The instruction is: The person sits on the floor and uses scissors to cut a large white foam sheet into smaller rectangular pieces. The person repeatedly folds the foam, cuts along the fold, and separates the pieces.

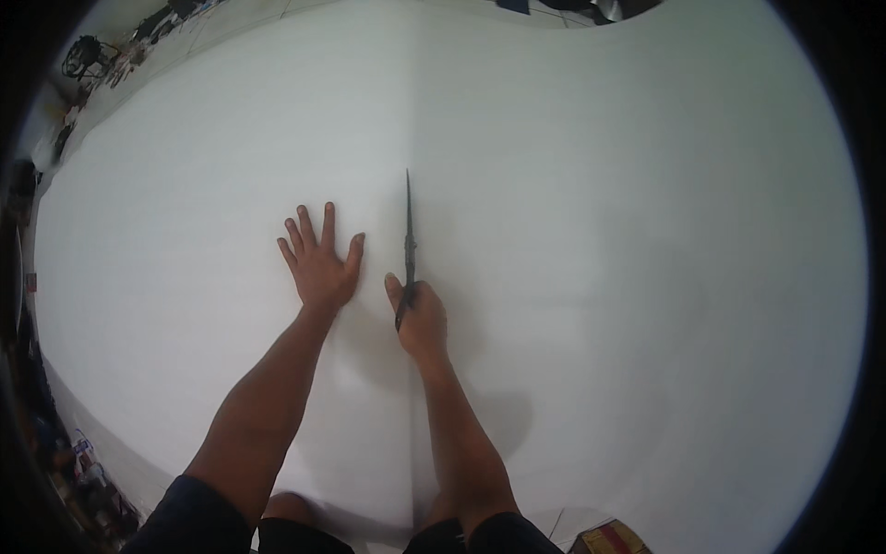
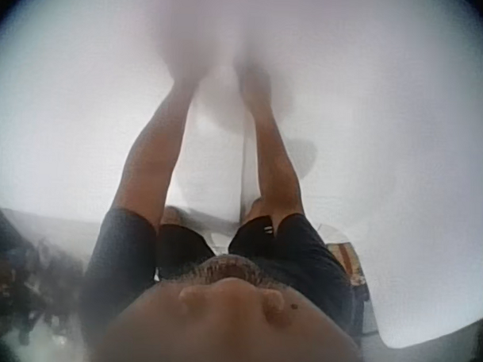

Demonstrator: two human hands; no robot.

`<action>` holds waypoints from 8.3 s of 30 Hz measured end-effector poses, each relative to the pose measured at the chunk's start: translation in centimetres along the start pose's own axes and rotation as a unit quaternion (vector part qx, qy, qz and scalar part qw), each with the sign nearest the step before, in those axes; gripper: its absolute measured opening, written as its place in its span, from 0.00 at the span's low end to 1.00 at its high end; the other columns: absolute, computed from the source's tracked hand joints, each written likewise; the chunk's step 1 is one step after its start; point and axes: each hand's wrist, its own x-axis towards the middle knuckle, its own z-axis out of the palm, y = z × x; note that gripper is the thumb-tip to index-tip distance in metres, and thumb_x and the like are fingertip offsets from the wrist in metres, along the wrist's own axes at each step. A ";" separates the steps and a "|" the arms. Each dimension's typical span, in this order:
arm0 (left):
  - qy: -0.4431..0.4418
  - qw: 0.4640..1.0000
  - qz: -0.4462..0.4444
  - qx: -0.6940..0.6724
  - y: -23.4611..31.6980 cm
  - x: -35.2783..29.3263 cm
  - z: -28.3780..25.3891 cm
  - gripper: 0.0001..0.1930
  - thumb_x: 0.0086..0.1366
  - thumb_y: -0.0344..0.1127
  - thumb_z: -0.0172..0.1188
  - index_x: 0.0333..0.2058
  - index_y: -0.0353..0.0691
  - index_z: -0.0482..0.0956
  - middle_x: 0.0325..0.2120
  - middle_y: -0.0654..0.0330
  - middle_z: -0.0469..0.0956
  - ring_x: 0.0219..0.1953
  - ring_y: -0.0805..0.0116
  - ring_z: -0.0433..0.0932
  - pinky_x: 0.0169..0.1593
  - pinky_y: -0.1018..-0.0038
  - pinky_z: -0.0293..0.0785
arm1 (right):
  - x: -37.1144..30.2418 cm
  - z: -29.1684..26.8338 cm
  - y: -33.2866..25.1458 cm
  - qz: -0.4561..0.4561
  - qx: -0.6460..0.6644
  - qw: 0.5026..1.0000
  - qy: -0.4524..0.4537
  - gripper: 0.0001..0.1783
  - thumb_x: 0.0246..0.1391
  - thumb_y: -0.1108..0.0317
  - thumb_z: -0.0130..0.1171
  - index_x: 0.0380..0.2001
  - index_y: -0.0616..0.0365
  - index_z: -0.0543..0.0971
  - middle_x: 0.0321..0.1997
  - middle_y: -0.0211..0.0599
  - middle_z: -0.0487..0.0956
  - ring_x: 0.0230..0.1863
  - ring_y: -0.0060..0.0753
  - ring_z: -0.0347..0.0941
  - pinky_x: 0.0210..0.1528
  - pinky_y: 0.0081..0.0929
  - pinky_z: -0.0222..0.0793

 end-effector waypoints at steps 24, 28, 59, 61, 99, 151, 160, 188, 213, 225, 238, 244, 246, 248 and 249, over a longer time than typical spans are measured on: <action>-0.109 0.994 -0.020 -0.004 -2.2 3.6 0.9 0.39 0.56 0.57 0.53 0.63 0.43 0.59 0.66 0.39 0.42 0.68 0.35 0.37 0.65 0.41 0.29 | 28.3 2.9 -16.8 0.088 0.195 0.973 -0.090 0.35 0.46 0.30 0.58 0.21 0.57 0.70 0.12 0.23 0.63 0.11 0.18 0.59 0.16 0.18 0.55; -0.107 0.994 -0.018 0.002 -2.6 3.4 1.5 0.40 0.55 0.60 0.51 0.63 0.45 0.59 0.66 0.38 0.43 0.68 0.35 0.38 0.65 0.40 0.30 | 34.0 3.1 -19.0 0.069 0.189 0.975 -0.089 0.35 0.44 0.30 0.60 0.21 0.55 0.69 0.12 0.22 0.63 0.11 0.18 0.58 0.16 0.19 0.55; -0.040 0.997 0.066 0.001 -3.2 -0.3 0.2 0.40 0.64 0.62 0.45 0.66 0.44 0.50 0.67 0.42 0.41 0.69 0.42 0.38 0.68 0.48 0.32 | -21.1 -15.1 8.3 -0.040 -0.154 0.987 -0.026 0.17 0.50 0.57 0.66 0.27 0.58 0.73 0.19 0.38 0.74 0.20 0.41 0.72 0.26 0.35 0.68; -0.065 0.991 0.116 0.005 -3.5 -3.0 0.1 0.41 0.64 0.63 0.44 0.67 0.40 0.48 0.67 0.40 0.41 0.69 0.40 0.39 0.68 0.48 0.35 | -29.7 -19.5 12.3 0.080 -0.210 0.974 -0.002 0.21 0.48 0.51 0.66 0.29 0.59 0.73 0.21 0.41 0.76 0.24 0.47 0.76 0.27 0.41 0.70; -0.041 0.563 -0.577 -0.590 -39.3 -51.4 -9.2 0.27 0.67 0.56 0.46 0.39 0.32 0.74 0.19 0.61 0.66 0.20 0.70 0.64 0.23 0.66 0.63 | -36.3 -11.7 7.3 -0.028 -0.193 0.972 -0.131 0.33 0.56 0.46 0.56 0.54 0.63 0.71 0.48 0.44 0.77 0.43 0.34 0.74 0.43 0.31 0.71; -0.058 0.965 -0.173 -0.189 -27.1 -56.6 -29.9 0.20 0.59 0.48 0.57 0.42 0.39 0.78 0.42 0.50 0.78 0.47 0.50 0.75 0.51 0.62 0.70 | -38.5 -5.2 21.4 0.007 -0.443 0.896 0.008 0.24 0.49 0.63 0.60 0.49 0.55 0.70 0.49 0.50 0.74 0.52 0.54 0.69 0.53 0.46 0.66; -0.229 0.953 -0.120 -0.155 -20.1 -58.1 -43.3 0.15 0.54 0.43 0.60 0.36 0.40 0.78 0.35 0.53 0.77 0.42 0.52 0.75 0.46 0.61 0.72 | -33.4 -35.1 8.8 0.160 0.186 0.906 0.345 0.24 0.53 0.58 0.51 0.45 0.70 0.73 0.50 0.45 0.74 0.49 0.46 0.71 0.48 0.41 0.69; -0.199 0.939 0.057 -0.274 0.7 -34.4 -75.7 0.39 0.56 0.25 0.47 0.66 0.59 0.51 0.37 0.45 0.75 0.33 0.46 0.77 0.38 0.57 0.75 | -54.5 -26.7 -48.2 -0.084 -0.004 0.974 -0.211 0.35 0.60 0.61 0.55 0.65 0.57 0.54 0.64 0.47 0.61 0.55 0.37 0.68 0.49 0.31 0.70; 0.107 0.680 -0.667 -0.286 -87.5 -68.0 -98.7 0.22 0.60 0.42 0.60 0.48 0.34 0.74 0.38 0.50 0.79 0.42 0.61 0.78 0.47 0.71 0.72 | -42.7 28.2 -66.5 0.076 -0.059 0.995 0.007 0.24 0.61 0.48 0.44 0.54 0.50 0.66 0.41 0.32 0.73 0.33 0.33 0.69 0.30 0.37 0.65; -0.187 0.533 -0.766 -0.307 -98.0 -79.3 -87.3 0.19 0.59 0.48 0.55 0.36 0.35 0.79 0.33 0.47 0.80 0.36 0.51 0.79 0.41 0.59 0.72 | -48.4 61.3 -84.4 0.017 -0.096 0.995 0.000 0.19 0.62 0.53 0.44 0.48 0.54 0.68 0.27 0.33 0.73 0.16 0.30 0.64 0.15 0.28 0.56; -0.074 0.709 -0.654 -0.251 -153.5 -74.9 -95.3 0.20 0.63 0.47 0.50 0.41 0.35 0.78 0.44 0.45 0.77 0.48 0.45 0.74 0.55 0.56 0.66 | -58.9 97.1 -94.5 -0.055 -0.131 0.990 0.003 0.24 0.61 0.57 0.44 0.45 0.73 0.69 0.36 0.53 0.78 0.33 0.45 0.76 0.31 0.39 0.73; 0.233 0.737 -0.575 -0.268 -192.7 -54.0 -112.6 0.18 0.64 0.40 0.55 0.47 0.32 0.74 0.36 0.52 0.79 0.40 0.65 0.77 0.46 0.71 0.71 | -64.8 117.2 -100.6 -0.114 -0.185 0.974 0.058 0.26 0.62 0.56 0.44 0.47 0.74 0.70 0.41 0.55 0.77 0.38 0.48 0.76 0.39 0.39 0.73; 0.242 0.733 -0.557 -0.305 -200.0 -49.9 -113.7 0.18 0.65 0.40 0.54 0.47 0.32 0.74 0.34 0.54 0.78 0.37 0.68 0.75 0.44 0.73 0.71 | -64.5 120.4 -103.1 -0.154 -0.221 0.957 0.108 0.27 0.62 0.56 0.44 0.48 0.75 0.70 0.43 0.59 0.77 0.41 0.52 0.76 0.43 0.39 0.72; 0.240 0.710 -0.574 -0.331 -207.6 -49.2 -114.0 0.17 0.66 0.39 0.54 0.47 0.32 0.74 0.33 0.55 0.77 0.35 0.70 0.74 0.43 0.74 0.70 | -65.4 126.4 -103.6 -0.132 -0.175 0.973 0.078 0.27 0.61 0.55 0.45 0.49 0.74 0.70 0.46 0.60 0.76 0.46 0.54 0.74 0.48 0.41 0.70; 0.168 0.713 -0.595 -0.330 -210.1 -49.5 -113.7 0.20 0.68 0.44 0.50 0.47 0.31 0.74 0.37 0.52 0.78 0.42 0.65 0.76 0.46 0.68 0.70 | -66.0 129.0 -104.2 -0.121 -0.154 0.978 0.067 0.28 0.61 0.55 0.45 0.49 0.73 0.70 0.48 0.60 0.76 0.48 0.56 0.74 0.50 0.42 0.69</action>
